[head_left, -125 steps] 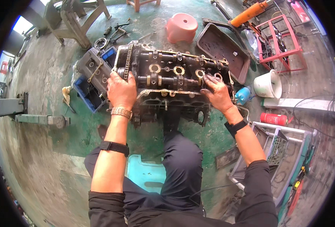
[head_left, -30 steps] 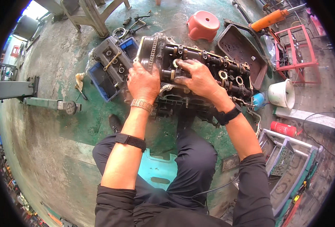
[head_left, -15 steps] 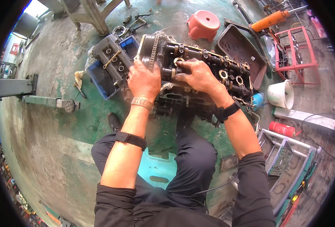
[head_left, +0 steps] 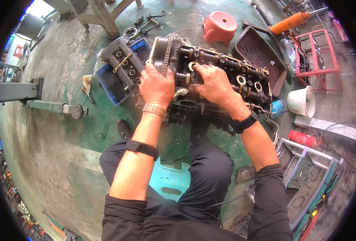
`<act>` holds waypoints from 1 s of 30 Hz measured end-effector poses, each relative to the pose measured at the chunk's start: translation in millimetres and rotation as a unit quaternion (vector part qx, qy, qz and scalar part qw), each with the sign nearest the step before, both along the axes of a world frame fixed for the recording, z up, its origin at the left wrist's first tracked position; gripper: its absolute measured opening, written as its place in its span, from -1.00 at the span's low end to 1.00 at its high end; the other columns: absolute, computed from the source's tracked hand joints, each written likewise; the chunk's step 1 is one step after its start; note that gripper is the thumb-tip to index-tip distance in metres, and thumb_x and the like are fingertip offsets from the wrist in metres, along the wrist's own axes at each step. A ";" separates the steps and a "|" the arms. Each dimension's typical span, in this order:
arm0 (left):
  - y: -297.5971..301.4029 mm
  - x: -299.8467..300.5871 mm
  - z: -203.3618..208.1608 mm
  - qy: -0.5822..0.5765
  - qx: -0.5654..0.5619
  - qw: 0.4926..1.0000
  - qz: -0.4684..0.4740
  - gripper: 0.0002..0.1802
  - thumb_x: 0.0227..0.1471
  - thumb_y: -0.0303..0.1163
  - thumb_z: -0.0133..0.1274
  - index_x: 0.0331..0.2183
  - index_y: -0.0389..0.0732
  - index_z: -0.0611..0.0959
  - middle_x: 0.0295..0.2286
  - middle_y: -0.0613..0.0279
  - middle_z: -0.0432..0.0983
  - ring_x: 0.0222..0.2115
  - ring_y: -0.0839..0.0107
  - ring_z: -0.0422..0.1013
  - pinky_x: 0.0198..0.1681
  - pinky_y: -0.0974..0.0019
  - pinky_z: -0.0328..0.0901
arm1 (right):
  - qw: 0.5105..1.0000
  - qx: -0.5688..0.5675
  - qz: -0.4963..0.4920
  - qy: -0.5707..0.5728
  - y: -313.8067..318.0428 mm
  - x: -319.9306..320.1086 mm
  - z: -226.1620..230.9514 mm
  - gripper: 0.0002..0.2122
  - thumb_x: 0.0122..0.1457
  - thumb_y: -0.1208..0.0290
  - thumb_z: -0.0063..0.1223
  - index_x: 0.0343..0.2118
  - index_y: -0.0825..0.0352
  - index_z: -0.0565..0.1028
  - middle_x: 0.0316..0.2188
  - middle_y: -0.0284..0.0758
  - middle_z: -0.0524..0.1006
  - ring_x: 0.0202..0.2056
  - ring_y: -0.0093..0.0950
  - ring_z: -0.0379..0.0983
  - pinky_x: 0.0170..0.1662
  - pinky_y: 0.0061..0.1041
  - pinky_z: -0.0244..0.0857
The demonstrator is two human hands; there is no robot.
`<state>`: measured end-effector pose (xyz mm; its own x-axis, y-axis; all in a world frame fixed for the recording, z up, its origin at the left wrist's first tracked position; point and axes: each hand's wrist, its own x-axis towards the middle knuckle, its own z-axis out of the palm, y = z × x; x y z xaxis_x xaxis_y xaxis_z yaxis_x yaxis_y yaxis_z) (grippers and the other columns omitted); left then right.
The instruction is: The person removes small metal parts from a blue bin and places them into corresponding holes on an engine block. The person then uses both hands to rotate the camshaft and timing chain to align components.
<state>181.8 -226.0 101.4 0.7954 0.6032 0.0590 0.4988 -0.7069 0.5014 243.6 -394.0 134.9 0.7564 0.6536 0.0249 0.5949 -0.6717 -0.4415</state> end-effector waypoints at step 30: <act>-0.6 0.4 -1.2 -0.001 0.011 1.000 0.008 -0.35 0.02 0.02 0.03 -0.07 -0.37 0.40 -0.26 -0.18 0.46 -0.22 -0.09 0.44 -0.17 0.00 0.36 | 0.674 0.440 -0.095 0.586 -44.0 8.7 11.1 -0.52 0.11 0.57 0.04 0.12 0.44 0.24 0.00 -0.12 0.43 0.01 -0.29 0.43 0.09 -0.32 0.33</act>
<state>182.2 -226.7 100.2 0.7856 0.6143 0.0738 0.5090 -0.7094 0.4875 252.3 -438.0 146.0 0.6616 0.6648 -0.3470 -0.5672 0.1410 -0.8114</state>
